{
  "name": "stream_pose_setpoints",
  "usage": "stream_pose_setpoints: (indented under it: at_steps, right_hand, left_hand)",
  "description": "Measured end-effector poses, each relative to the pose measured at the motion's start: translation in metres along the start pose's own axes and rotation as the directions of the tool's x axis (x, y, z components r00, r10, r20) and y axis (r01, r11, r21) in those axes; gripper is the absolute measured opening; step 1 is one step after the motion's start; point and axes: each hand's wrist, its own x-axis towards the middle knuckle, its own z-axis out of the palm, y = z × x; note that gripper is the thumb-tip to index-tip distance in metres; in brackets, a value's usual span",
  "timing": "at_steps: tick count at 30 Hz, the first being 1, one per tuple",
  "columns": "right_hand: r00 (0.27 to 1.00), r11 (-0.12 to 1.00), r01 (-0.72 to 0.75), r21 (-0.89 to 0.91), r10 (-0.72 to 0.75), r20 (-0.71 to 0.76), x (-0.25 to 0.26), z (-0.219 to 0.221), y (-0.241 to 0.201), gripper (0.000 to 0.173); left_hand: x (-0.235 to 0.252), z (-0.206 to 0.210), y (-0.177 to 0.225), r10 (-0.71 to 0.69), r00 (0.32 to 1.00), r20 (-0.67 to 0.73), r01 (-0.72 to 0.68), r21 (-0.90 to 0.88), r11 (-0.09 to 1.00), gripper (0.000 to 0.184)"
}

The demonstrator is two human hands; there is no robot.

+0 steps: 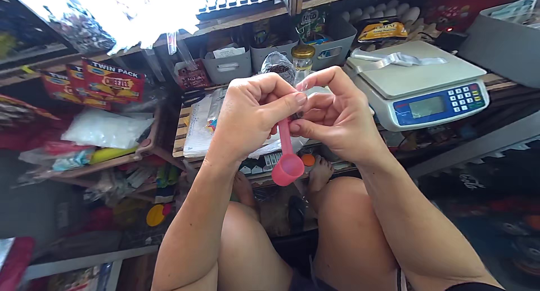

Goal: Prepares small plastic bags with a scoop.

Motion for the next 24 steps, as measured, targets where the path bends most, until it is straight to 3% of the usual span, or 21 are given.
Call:
stream_pose_setpoints:
  at_steps: [2, 5, 7, 12, 18, 24]
  right_hand:
    - [1.000, 1.000, -0.019, -0.009, 0.019, -0.011, 0.000, 0.002, 0.000, 0.057]
    - [0.997, 0.986, -0.005, -0.169, -0.007, -0.074, 0.000, 0.007, 0.000, 0.044]
    - [0.999, 0.980, 0.026, -0.196, -0.032, -0.029, 0.000, 0.011, -0.004, 0.040]
    - [0.998, 0.955, 0.012, -0.297, 0.007, 0.063, 0.003, 0.006, -0.014, 0.060]
    - [0.995, 0.951, -0.041, -0.305, 0.012, -0.099, 0.013, 0.015, -0.040, 0.059]
    - [0.996, 0.963, -0.072, -0.259, 0.057, -0.063, 0.013, 0.024, -0.040, 0.054]
  left_hand:
    - [-0.001, -0.004, 0.002, 0.009, 1.000, -0.025, -0.010, -0.017, 1.000, 0.007]
    - [-0.003, -0.012, 0.007, 0.038, 0.998, -0.053, -0.039, -0.030, 0.999, 0.007]
    - [-0.004, -0.014, 0.008, 0.046, 0.997, -0.061, -0.049, -0.037, 0.998, 0.007]
    - [-0.008, -0.020, 0.009, 0.057, 0.998, 0.008, -0.057, -0.040, 0.998, 0.004]
    - [-0.009, -0.016, 0.011, 0.088, 0.996, 0.026, -0.088, -0.007, 0.996, 0.003]
    - [-0.010, -0.011, 0.012, 0.059, 0.994, -0.089, -0.069, -0.116, 0.991, 0.011]
